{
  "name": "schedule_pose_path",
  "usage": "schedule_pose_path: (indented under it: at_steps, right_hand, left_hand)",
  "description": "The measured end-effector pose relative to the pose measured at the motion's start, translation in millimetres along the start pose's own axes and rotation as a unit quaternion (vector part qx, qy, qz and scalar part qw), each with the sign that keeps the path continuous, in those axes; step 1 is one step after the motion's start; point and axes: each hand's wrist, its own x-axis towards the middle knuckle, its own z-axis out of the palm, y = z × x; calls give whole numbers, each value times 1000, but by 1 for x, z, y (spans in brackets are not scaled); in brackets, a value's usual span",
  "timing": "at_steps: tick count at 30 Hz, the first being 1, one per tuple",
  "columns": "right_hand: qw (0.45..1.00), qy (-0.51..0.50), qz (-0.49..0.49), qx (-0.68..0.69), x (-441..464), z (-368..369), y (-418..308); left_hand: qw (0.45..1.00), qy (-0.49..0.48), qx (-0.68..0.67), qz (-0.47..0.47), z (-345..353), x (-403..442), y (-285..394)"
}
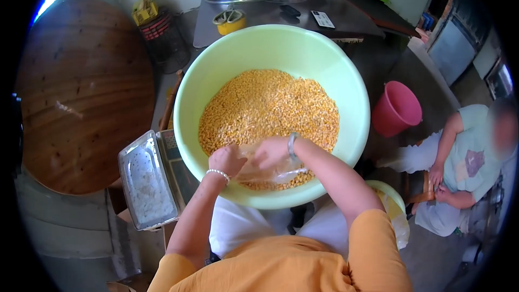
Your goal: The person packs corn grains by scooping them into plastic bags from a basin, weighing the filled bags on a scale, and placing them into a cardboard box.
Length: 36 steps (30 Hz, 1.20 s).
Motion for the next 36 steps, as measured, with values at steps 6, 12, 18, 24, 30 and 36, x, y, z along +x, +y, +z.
schedule_pose_path:
  at_steps: [6,12,18,24,30,36]
  right_hand:
    - [870,395,100,277,37,-40,57]
    - [904,345,252,28,87,6,50]
    - [917,318,239,-36,92,24,54]
    - [895,384,228,12,90,19,82]
    - [857,437,199,187,73,-12,71]
    - [796,372,132,459,16,-25,-18]
  left_hand:
    - [1000,-9,-11,-10,19,0,3]
    - [999,12,-35,-6,4,-5,12]
    - [998,38,-50,19,8,-3,10]
    - [986,124,-69,85,9,-5,8]
    - [992,88,-40,87,14,-3,9]
    - [998,63,12,28,23,3,3]
